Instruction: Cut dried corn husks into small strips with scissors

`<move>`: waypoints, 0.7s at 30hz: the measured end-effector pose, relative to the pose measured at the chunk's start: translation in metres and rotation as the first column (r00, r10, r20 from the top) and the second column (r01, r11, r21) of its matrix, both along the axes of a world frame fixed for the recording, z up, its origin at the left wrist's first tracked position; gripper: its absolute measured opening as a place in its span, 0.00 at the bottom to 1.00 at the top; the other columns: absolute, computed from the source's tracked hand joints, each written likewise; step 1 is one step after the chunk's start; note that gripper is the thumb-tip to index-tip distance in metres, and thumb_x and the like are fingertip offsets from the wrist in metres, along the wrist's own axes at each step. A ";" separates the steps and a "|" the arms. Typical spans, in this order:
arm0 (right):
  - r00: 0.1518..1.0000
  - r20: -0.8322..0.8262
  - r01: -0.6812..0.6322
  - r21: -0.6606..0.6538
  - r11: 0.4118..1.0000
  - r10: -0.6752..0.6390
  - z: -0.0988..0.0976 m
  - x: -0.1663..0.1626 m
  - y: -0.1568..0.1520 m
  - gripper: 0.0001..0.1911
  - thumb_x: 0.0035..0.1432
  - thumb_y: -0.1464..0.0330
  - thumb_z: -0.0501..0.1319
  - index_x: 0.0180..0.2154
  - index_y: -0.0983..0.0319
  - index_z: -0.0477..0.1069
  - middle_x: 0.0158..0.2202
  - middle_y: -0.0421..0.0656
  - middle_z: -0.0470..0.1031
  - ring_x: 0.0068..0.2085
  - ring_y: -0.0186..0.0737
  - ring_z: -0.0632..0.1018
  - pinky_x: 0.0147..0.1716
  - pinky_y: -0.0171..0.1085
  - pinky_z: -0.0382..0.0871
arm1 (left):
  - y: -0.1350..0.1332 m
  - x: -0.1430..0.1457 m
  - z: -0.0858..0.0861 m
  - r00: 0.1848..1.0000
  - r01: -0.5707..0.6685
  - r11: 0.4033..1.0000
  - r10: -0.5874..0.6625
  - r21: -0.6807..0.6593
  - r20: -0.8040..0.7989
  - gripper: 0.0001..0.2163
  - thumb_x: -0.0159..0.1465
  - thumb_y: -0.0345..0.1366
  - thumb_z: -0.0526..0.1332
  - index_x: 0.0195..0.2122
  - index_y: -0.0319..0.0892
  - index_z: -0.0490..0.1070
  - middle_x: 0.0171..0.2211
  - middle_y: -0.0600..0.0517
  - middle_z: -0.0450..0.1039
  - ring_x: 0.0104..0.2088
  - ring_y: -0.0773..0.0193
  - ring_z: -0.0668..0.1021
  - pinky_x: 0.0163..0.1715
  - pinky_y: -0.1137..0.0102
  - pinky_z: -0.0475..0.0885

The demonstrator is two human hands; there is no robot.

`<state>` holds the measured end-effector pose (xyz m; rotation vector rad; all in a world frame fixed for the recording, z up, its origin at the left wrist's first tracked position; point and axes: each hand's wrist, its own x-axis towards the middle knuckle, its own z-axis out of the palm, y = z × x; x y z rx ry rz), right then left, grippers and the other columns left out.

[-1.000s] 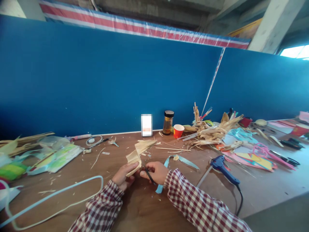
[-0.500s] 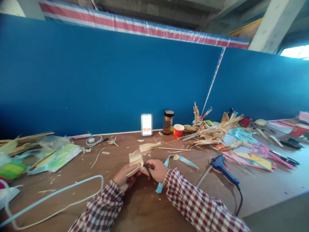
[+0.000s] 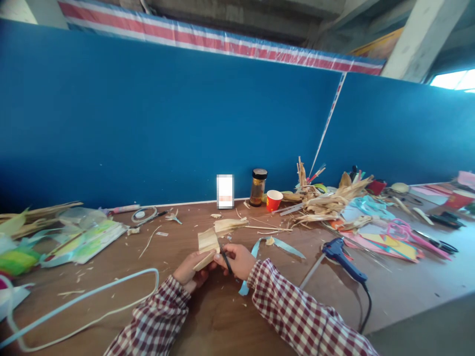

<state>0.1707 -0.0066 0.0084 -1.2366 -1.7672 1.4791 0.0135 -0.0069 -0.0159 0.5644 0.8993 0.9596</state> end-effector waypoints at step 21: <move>0.990 -0.120 0.076 -0.007 0.997 -0.077 -0.008 -0.011 -0.002 0.21 0.51 0.51 0.55 0.29 0.64 0.66 0.20 0.36 0.65 0.17 0.26 0.68 0.10 0.23 0.57 | -0.001 -0.001 0.003 0.997 -0.016 1.000 0.018 -0.019 0.074 0.07 0.49 0.33 0.65 0.22 0.32 0.73 0.14 0.51 0.69 0.14 0.74 0.69 0.09 0.84 0.56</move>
